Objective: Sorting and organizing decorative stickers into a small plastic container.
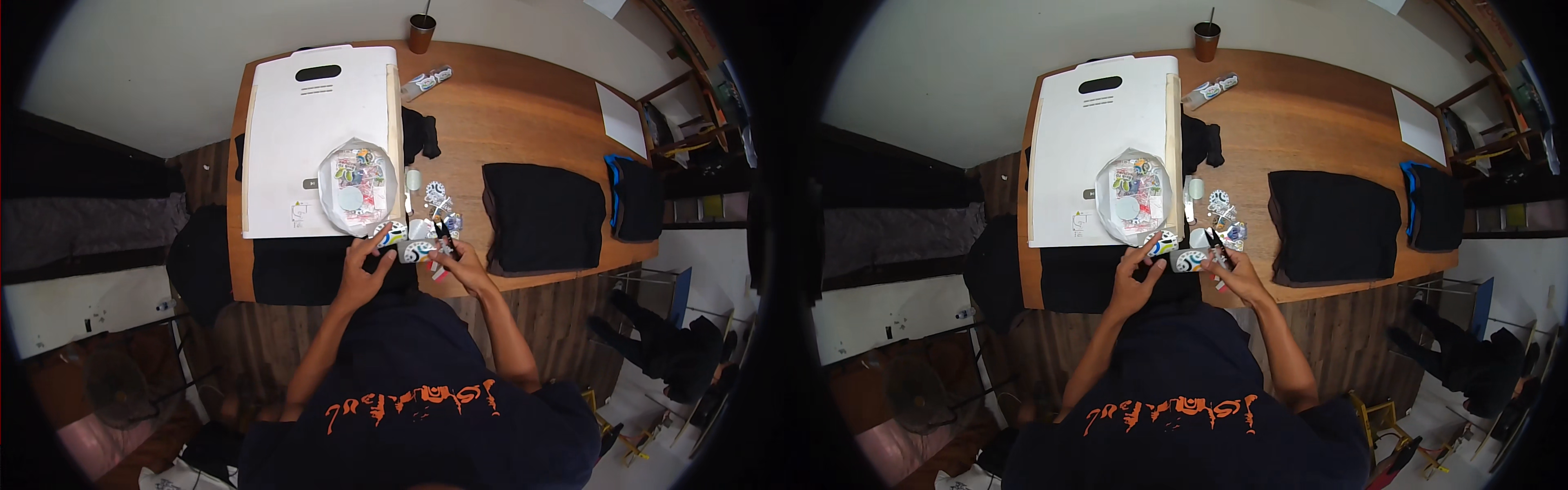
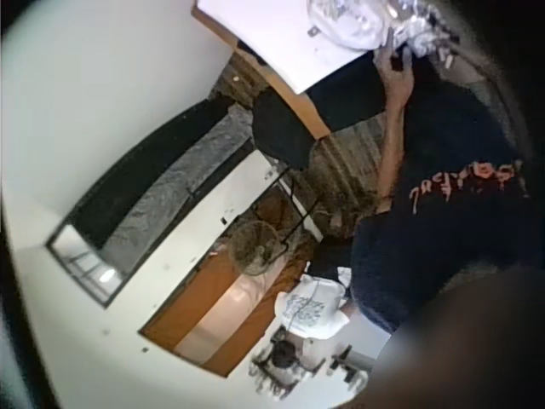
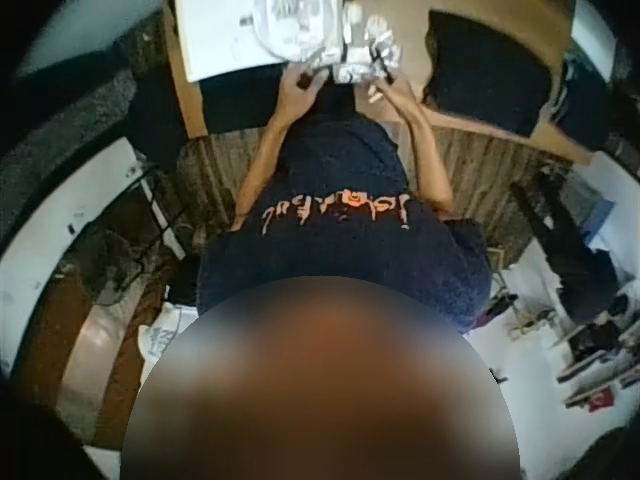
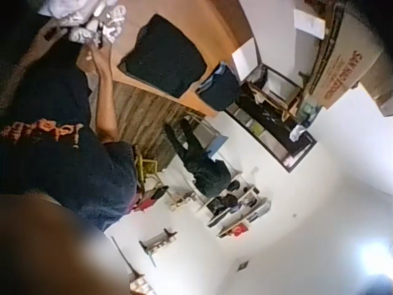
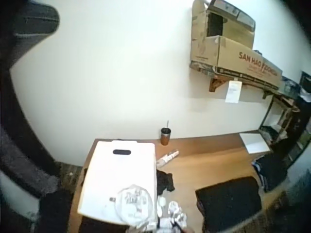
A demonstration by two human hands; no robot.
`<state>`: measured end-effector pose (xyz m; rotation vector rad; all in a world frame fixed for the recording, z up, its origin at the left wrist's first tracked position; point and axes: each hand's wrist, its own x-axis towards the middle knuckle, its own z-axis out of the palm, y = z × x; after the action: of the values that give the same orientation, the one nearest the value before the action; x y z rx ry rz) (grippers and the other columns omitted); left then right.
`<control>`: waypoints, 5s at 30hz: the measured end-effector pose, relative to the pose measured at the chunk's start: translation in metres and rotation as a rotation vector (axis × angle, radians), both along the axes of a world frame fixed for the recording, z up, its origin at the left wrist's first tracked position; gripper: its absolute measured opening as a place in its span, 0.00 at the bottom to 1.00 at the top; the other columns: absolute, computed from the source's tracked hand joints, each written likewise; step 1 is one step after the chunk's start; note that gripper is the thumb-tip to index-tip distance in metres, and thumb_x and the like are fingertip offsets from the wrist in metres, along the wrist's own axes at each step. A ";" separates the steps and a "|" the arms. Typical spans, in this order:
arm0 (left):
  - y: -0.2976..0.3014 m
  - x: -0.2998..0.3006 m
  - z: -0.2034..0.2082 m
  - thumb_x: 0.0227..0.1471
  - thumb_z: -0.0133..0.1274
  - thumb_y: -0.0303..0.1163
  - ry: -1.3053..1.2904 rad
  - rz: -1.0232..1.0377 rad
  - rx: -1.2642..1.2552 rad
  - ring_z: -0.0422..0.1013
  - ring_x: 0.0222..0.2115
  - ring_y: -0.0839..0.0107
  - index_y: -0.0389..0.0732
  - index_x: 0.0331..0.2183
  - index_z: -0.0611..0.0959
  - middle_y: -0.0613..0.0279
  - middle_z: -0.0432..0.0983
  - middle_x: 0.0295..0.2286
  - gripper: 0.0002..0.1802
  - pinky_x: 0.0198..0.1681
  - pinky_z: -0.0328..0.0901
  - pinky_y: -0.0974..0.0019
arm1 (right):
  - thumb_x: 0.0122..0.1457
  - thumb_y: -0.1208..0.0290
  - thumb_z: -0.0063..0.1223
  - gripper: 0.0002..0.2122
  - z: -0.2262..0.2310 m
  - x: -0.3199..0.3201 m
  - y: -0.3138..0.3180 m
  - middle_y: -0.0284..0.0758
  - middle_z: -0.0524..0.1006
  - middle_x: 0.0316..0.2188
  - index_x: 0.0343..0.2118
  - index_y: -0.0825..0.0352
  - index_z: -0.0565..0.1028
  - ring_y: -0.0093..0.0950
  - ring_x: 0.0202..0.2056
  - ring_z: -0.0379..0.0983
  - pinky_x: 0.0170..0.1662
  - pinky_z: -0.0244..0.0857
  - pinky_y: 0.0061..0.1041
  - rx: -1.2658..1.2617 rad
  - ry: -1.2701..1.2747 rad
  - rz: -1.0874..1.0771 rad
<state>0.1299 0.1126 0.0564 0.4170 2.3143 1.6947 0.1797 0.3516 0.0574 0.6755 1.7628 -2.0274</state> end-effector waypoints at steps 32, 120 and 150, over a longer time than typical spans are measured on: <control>0.026 0.006 -0.006 0.50 0.64 0.27 0.095 0.126 0.013 0.69 0.33 0.72 0.42 0.44 0.83 0.63 0.73 0.38 0.17 0.36 0.64 0.70 | 0.61 0.68 0.61 0.10 -0.074 -0.036 0.018 0.26 0.77 0.29 0.35 0.71 0.77 0.13 0.32 0.67 0.35 0.62 0.17 0.271 0.238 -0.332; -0.123 0.054 -0.168 0.47 0.68 0.37 -0.187 0.013 -0.628 0.63 0.29 0.72 0.48 0.31 0.83 0.67 0.62 0.27 0.10 0.34 0.64 0.66 | 0.49 0.71 0.65 0.25 -0.140 0.009 -0.030 0.46 0.72 0.44 0.49 0.69 0.68 0.46 0.48 0.66 0.51 0.59 0.43 1.137 0.420 -0.175; -0.126 0.043 -0.190 0.48 0.67 0.36 -0.261 -0.226 -0.337 0.65 0.32 0.68 0.50 0.38 0.84 0.65 0.64 0.30 0.13 0.35 0.67 0.65 | 0.57 0.73 0.60 0.10 -0.145 0.004 -0.013 0.41 0.73 0.24 0.31 0.69 0.68 0.31 0.27 0.71 0.32 0.65 0.32 0.755 0.350 -0.347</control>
<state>0.1732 -0.0136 -0.1338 0.3491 2.2066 1.1526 0.1838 0.3386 -0.0880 0.9259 2.8384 -1.7058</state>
